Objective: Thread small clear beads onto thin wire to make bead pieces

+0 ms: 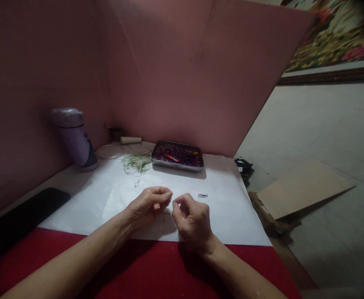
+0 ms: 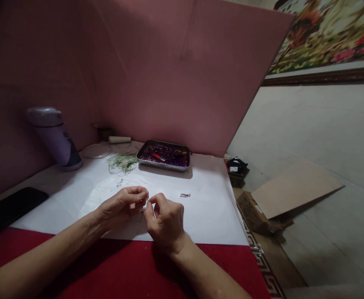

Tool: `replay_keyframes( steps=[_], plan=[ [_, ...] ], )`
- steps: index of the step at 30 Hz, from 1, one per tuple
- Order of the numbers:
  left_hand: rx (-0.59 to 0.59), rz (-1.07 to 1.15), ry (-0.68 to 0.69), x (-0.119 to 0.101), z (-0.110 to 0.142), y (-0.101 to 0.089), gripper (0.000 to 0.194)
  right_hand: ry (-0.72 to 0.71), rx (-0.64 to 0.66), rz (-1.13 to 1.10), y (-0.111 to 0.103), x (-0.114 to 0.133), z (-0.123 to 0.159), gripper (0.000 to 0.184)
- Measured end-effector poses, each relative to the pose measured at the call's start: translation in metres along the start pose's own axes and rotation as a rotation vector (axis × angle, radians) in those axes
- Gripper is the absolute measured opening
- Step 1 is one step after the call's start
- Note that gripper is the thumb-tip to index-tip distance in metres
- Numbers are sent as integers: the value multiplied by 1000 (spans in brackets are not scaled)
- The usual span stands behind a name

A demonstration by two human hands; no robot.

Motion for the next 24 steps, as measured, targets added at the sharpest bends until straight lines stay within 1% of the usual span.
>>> replay_keyframes(
  steps=[8,16,24],
  plan=[
    [-22,27,9,-4,0,-1,11,1,-1,4,1,-2,2,8],
    [-51,41,-5,-5,2,-3,11,0,-30,21,-3,-2,2,10],
    [-17,39,1,-3,1,0,10,-7,-42,27,-5,-1,0,9]
  ],
)
Point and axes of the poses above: each hand's wrist, its own z-axis away from the middle knuckle, its own y-axis out of the palm, x = y × z, the point moved 10 cm from there along -z, towards the middle knuckle, and after that the axes turned 14 degrees about -x, right-handed, at the moved point
